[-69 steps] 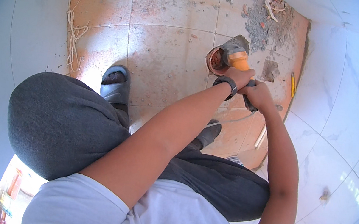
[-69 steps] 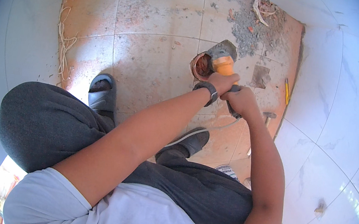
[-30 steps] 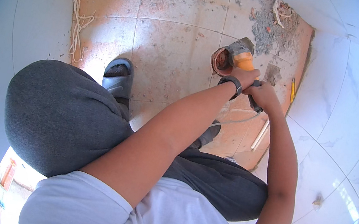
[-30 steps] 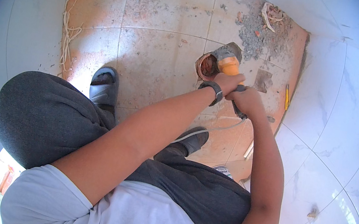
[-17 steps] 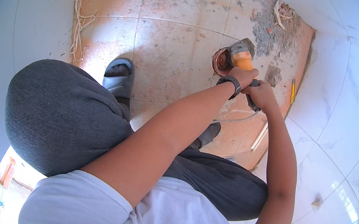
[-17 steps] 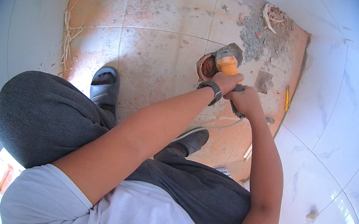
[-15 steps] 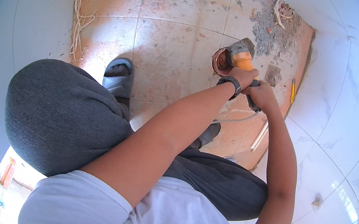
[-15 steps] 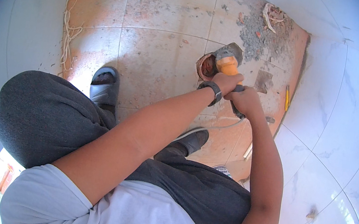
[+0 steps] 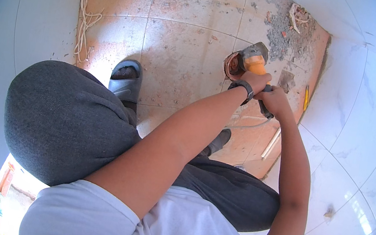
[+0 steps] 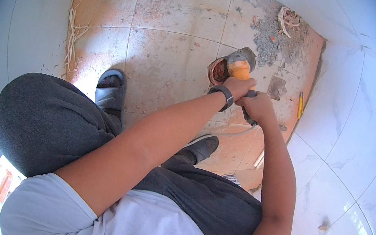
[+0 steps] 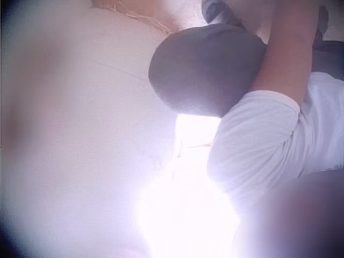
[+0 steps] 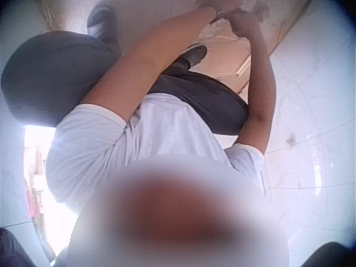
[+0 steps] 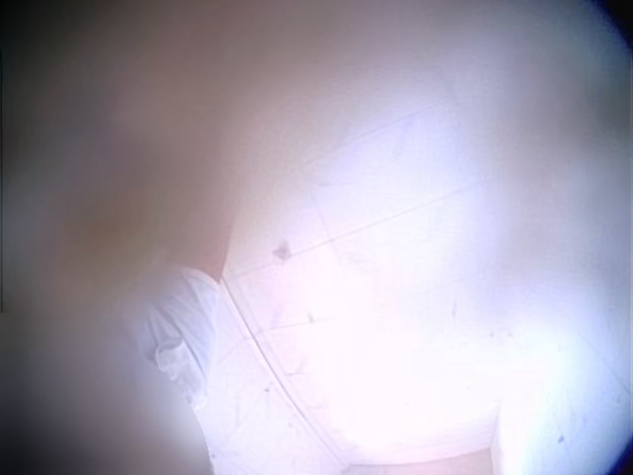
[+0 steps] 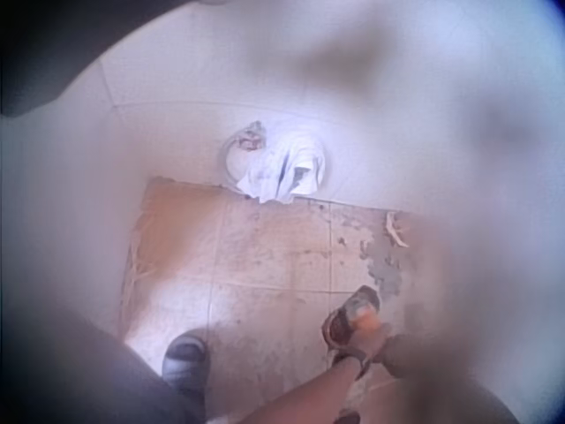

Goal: The person uses a handheld rotary tool to grind the surface of a vertical pipe protruding from the floor. They pause briefly to clear debris from the pipe opening before resuming the grinding action.

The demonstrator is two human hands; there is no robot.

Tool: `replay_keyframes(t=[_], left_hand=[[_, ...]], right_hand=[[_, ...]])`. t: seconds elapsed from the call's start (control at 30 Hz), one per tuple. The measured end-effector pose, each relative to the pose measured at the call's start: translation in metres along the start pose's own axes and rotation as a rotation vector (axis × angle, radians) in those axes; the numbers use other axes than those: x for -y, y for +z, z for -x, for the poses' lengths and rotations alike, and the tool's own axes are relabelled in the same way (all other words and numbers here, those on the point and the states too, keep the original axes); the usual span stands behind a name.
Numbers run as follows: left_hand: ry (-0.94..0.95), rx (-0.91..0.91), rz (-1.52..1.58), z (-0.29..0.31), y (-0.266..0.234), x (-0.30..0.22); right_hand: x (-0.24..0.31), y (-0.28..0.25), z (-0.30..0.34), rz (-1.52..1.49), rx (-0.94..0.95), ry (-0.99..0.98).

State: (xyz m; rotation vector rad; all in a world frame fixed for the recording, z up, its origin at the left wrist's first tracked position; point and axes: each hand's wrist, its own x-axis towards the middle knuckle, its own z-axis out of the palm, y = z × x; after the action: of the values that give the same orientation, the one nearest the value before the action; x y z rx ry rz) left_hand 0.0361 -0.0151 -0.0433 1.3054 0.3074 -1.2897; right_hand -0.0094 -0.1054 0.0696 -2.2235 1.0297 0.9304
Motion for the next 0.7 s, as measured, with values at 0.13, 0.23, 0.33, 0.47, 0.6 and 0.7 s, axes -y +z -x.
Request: replay_keyframes(t=[0.13, 0.23, 0.33, 0.47, 0.6, 0.7], left_hand=[[-0.020, 0.018, -0.014, -0.002, 0.005, 0.005], [-0.002, -0.007, 0.026, 0.001, 0.009, 0.001], [-0.025, -0.006, 0.006, 0.003, 0.009, -0.006], [0.004, -0.062, -0.015, 0.003, 0.006, -0.008], [-0.009, -0.007, 0.007, 0.001, 0.002, -0.002], [-0.018, 0.004, 0.022, 0.001, 0.005, -0.001]], right_hand=[[0.002, -0.007, 0.004, 0.088, 0.005, 0.035], [0.006, -0.013, 0.004, 0.111, 0.018, 0.039], [0.007, -0.016, 0.002, 0.068, 0.031, 0.031], [0.002, -0.010, -0.004, 0.015, 0.028, 0.028], [-0.002, -0.004, -0.007, 0.009, 0.043, 0.025], [0.000, -0.008, -0.003, 0.037, 0.046, 0.048]])
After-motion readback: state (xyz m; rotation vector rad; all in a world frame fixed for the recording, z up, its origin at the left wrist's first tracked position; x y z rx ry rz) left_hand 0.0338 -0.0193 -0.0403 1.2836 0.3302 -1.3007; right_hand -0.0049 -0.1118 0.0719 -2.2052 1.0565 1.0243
